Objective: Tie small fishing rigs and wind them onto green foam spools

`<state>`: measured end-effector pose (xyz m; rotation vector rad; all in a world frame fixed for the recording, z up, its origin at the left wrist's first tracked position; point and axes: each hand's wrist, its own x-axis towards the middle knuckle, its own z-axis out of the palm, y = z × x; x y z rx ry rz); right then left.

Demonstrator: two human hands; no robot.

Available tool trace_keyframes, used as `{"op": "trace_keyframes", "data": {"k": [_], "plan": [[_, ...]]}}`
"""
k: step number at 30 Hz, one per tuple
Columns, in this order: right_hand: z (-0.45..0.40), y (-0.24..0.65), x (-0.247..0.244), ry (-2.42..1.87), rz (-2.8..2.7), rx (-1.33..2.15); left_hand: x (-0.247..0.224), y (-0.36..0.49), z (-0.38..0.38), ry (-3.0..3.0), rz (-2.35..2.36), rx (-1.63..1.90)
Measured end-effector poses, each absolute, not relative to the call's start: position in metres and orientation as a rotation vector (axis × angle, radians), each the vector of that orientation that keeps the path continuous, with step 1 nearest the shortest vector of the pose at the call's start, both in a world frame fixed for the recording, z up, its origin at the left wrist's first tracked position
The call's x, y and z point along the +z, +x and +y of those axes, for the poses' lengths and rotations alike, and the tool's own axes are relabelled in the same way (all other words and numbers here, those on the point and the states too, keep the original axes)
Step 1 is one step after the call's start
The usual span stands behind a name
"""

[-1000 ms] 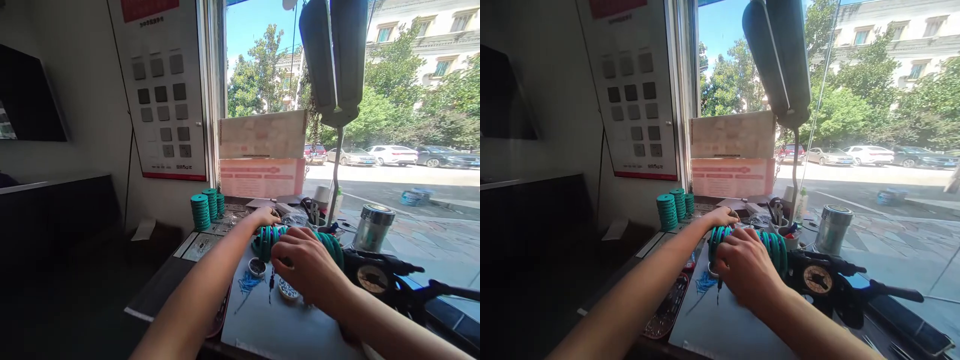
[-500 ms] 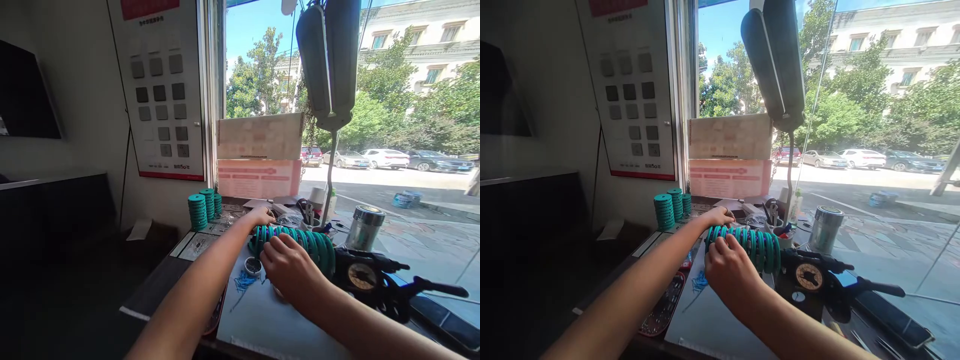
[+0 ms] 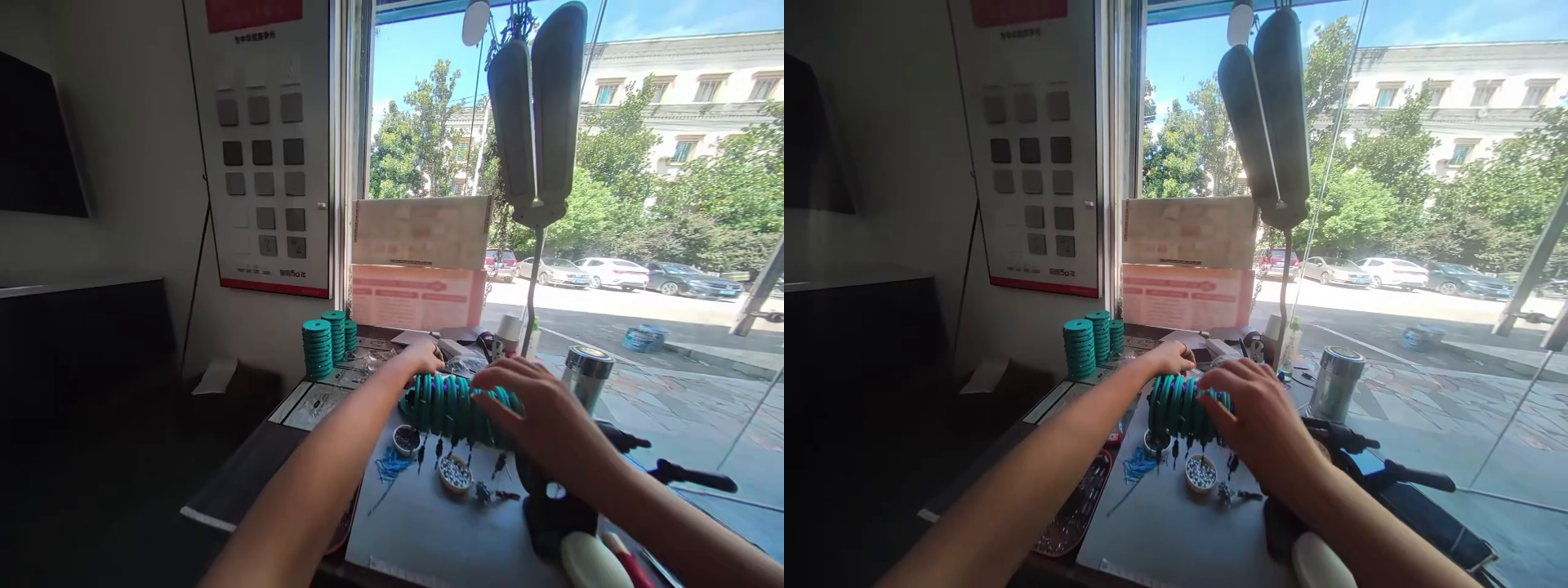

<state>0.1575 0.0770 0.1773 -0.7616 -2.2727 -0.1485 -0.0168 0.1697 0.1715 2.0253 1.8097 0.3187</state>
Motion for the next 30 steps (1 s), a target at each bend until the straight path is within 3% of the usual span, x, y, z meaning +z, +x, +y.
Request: {"op": "trace_keyframes", "data": {"k": [5,11,20,30], "plan": [[0.099,0.202,0.167,-0.948,-2.264,0.062,0.174,-0.015,0.171,2.068,1.83,0.291],[0.12,0.208,0.143,-0.845,-2.419,0.186,0.191,-0.017,0.161,2.218,1.83,0.448],[0.127,0.206,0.16,-0.845,-2.412,0.419,0.202,0.01,0.085,2.514,1.461,0.749],[0.146,0.216,0.158,-0.685,-2.245,0.926,0.19,0.015,0.094,2.522,1.356,0.859]]}}
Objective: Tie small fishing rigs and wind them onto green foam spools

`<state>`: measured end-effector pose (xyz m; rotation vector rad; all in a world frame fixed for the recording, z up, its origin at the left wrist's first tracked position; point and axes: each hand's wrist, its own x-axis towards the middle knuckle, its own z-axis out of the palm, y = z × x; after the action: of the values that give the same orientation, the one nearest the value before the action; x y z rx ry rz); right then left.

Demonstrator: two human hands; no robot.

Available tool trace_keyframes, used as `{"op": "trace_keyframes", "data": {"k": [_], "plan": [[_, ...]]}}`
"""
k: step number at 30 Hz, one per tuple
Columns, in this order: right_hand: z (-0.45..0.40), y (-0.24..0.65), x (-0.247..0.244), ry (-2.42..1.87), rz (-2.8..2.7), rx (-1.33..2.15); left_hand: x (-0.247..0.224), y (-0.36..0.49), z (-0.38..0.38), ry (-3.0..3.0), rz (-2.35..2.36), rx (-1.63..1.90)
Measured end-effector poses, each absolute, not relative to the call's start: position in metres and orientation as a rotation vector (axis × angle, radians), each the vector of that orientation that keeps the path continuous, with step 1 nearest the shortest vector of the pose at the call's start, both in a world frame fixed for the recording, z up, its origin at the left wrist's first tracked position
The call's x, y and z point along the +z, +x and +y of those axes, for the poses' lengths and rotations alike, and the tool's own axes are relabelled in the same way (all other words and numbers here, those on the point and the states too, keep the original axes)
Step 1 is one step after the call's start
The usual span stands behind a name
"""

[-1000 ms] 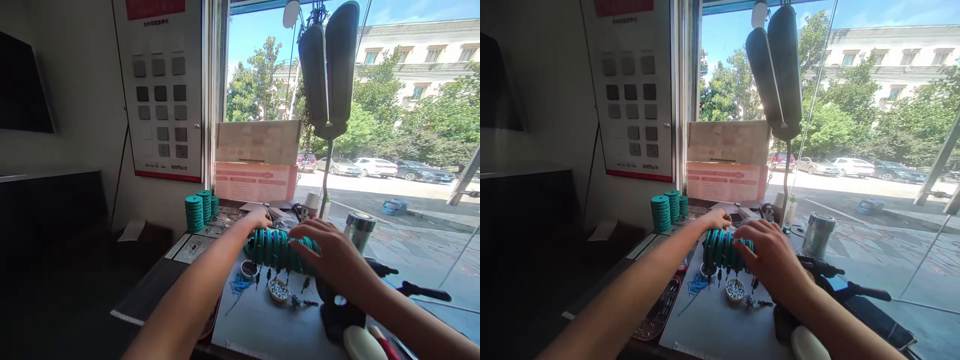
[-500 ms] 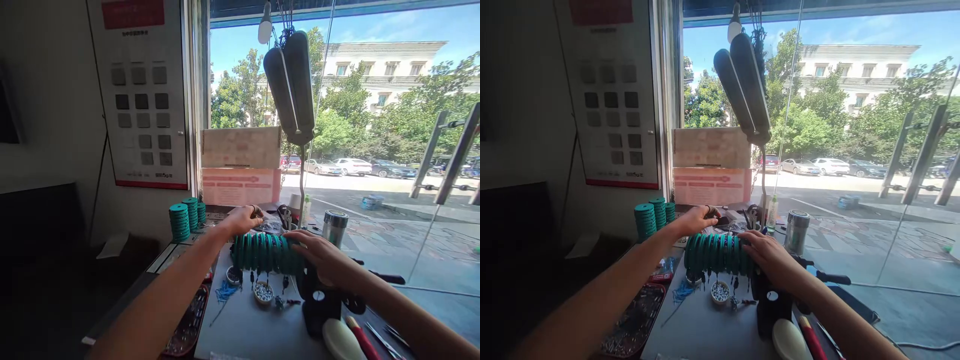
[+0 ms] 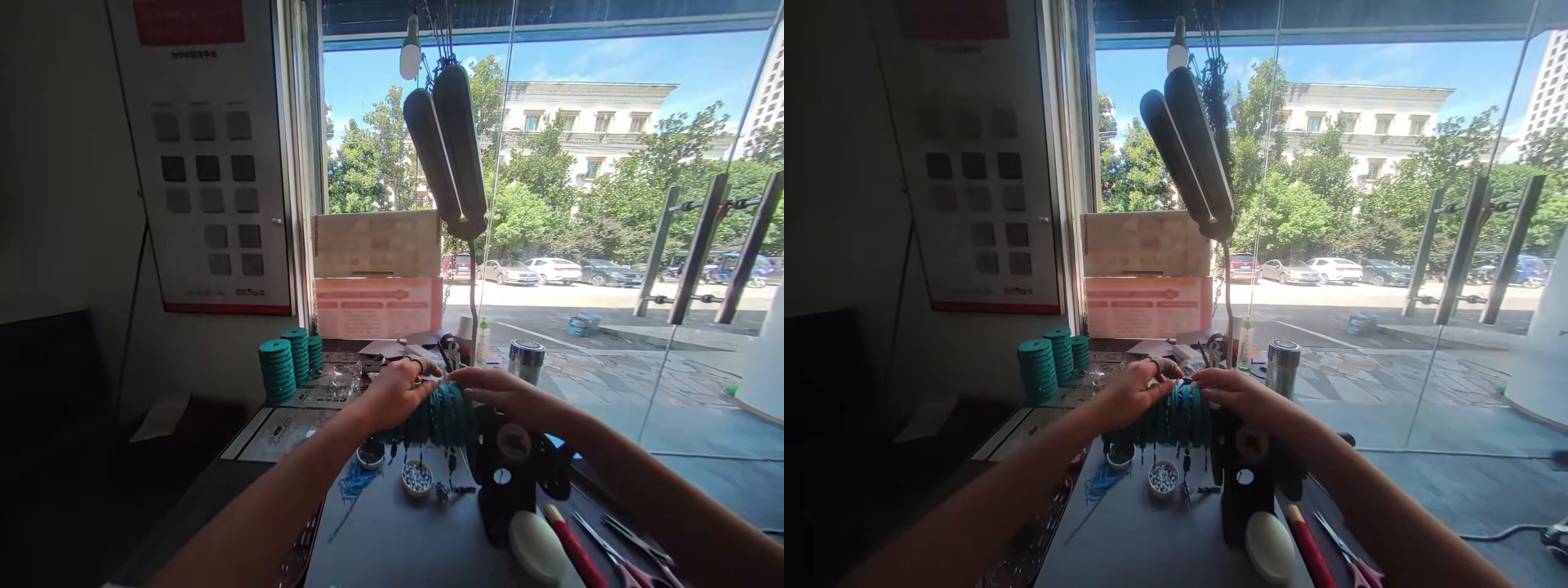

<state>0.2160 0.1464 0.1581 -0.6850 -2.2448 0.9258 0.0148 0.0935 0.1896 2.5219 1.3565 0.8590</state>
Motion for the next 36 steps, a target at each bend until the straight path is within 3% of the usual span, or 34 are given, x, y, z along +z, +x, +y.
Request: {"op": "trace_keyframes", "data": {"k": [2,8,13,16,22,30,36], "plan": [[0.139,0.215,0.16,-0.705,-2.212,0.801,0.187,0.015,0.094,2.513,1.366,0.851],[0.096,0.2,0.154,-0.798,-2.198,-0.035,0.184,0.014,0.096,2.453,1.364,0.931],[0.081,0.182,0.143,-0.97,-2.139,-0.34,0.183,0.012,0.101,2.362,1.312,0.976],[0.082,0.179,0.148,-1.034,-2.119,-0.308,0.183,0.01,0.106,2.285,1.231,0.999],[0.092,0.195,0.165,-1.097,-2.139,0.228,0.184,0.01,0.107,2.107,1.132,1.074],[0.087,0.226,0.177,-1.056,-1.965,0.36,0.184,0.011,0.104,2.072,1.134,1.083],[0.088,0.223,0.152,-1.018,-2.124,0.093,0.184,0.011,0.098,2.271,1.222,0.951]]}}
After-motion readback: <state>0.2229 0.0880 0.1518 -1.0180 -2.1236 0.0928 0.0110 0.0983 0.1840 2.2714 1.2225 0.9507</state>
